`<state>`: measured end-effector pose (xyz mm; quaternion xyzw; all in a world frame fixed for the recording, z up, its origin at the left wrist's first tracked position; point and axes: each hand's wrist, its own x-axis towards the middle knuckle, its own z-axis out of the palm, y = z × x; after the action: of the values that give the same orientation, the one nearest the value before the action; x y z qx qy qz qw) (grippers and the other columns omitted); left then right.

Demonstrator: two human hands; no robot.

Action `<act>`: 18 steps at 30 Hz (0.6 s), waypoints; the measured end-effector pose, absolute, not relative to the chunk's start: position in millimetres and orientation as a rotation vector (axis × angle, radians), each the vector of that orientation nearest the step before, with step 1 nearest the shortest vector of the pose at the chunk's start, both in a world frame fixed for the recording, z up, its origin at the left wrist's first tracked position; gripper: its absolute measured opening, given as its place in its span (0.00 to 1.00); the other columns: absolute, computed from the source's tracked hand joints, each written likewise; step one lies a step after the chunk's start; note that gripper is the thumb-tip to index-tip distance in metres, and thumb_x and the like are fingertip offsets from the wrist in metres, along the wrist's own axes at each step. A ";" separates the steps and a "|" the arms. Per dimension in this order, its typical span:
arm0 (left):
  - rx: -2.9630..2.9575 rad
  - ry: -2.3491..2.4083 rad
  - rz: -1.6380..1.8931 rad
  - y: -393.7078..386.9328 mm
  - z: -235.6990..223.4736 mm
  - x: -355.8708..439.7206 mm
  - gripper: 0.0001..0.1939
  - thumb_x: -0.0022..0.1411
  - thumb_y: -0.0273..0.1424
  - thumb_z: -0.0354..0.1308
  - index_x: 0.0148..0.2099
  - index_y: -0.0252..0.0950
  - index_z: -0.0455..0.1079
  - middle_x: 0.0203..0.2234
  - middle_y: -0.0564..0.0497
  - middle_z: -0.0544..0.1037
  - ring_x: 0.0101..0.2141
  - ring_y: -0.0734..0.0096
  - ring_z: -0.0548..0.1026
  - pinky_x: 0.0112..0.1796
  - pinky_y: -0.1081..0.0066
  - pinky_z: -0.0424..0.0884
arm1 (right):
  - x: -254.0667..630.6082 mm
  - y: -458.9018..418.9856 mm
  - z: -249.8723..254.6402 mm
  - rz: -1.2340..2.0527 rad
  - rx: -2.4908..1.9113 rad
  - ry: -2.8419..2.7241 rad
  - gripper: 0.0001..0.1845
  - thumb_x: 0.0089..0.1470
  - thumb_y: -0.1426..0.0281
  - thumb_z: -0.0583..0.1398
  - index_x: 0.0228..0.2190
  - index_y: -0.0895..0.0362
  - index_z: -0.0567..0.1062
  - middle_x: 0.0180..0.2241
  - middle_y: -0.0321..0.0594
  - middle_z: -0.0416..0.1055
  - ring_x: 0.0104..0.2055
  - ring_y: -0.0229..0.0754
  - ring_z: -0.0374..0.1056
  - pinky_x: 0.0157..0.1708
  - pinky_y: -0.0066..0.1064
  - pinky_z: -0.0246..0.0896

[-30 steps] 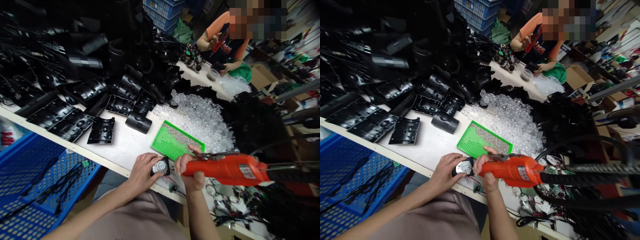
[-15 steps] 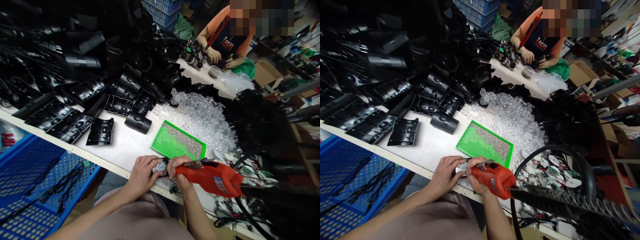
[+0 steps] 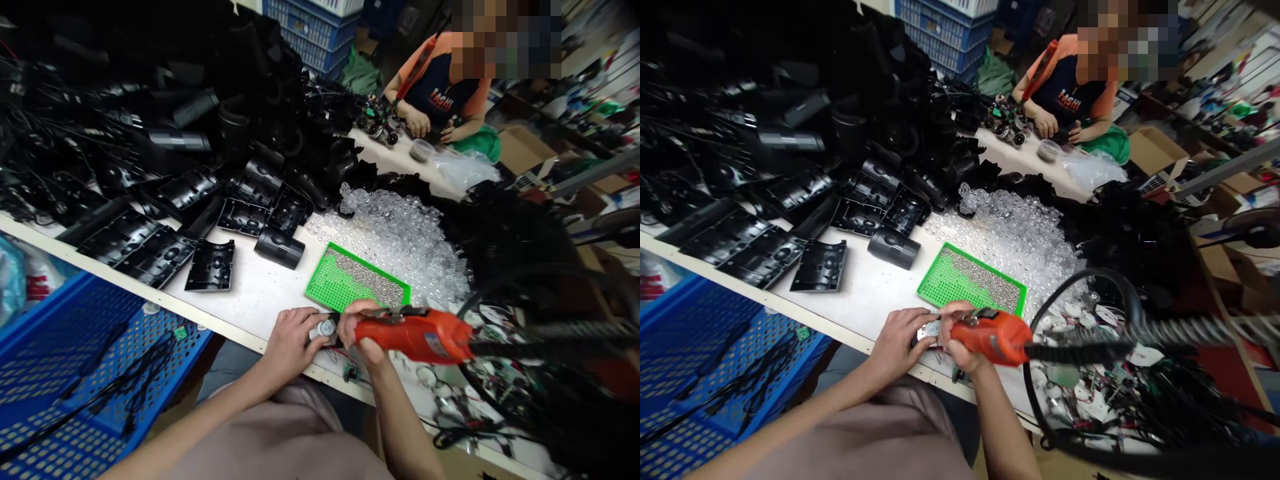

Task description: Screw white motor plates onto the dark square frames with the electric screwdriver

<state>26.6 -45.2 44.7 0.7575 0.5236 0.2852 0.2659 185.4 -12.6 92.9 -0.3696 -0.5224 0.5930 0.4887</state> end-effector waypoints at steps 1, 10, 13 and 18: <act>2.039 1.406 0.754 -44.3 44.6 25.6 0.16 0.65 0.38 0.55 0.54 0.41 0.69 0.48 0.46 0.74 0.49 0.58 0.71 0.48 0.58 0.63 | 188.1 -11.2 96.9 1.420 -0.858 -1.270 0.25 0.45 0.47 0.62 0.38 0.50 0.70 0.16 0.26 0.57 0.15 0.35 0.54 0.18 0.31 0.57; 2.053 1.310 0.698 -38.8 42.4 -1.5 0.40 0.51 0.49 0.65 0.62 0.38 0.59 0.55 0.41 0.70 0.55 0.49 0.66 0.54 0.52 0.60 | 219.1 -35.8 113.1 0.888 -1.685 -1.880 0.26 0.50 0.57 0.63 0.49 0.53 0.73 0.39 0.43 0.76 0.41 0.49 0.71 0.44 0.41 0.66; 2.083 1.325 0.653 -37.7 46.9 -0.3 0.33 0.53 0.44 0.65 0.58 0.39 0.64 0.50 0.44 0.74 0.53 0.51 0.68 0.52 0.54 0.60 | 195.2 -47.7 90.8 0.790 -1.709 -2.062 0.18 0.57 0.62 0.57 0.46 0.56 0.75 0.33 0.44 0.76 0.36 0.47 0.72 0.39 0.37 0.65; 2.093 1.337 0.610 -33.6 53.2 0.6 0.32 0.51 0.39 0.67 0.57 0.39 0.65 0.48 0.46 0.76 0.51 0.54 0.69 0.51 0.56 0.61 | 186.8 -45.4 83.5 0.796 -1.727 -1.830 0.13 0.58 0.62 0.56 0.39 0.56 0.73 0.26 0.38 0.72 0.28 0.41 0.68 0.31 0.31 0.61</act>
<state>0.6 -33.6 53.2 0.7837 0.5007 0.2284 0.2881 186.8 -45.4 83.5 -0.6337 -0.6717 0.2922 0.2486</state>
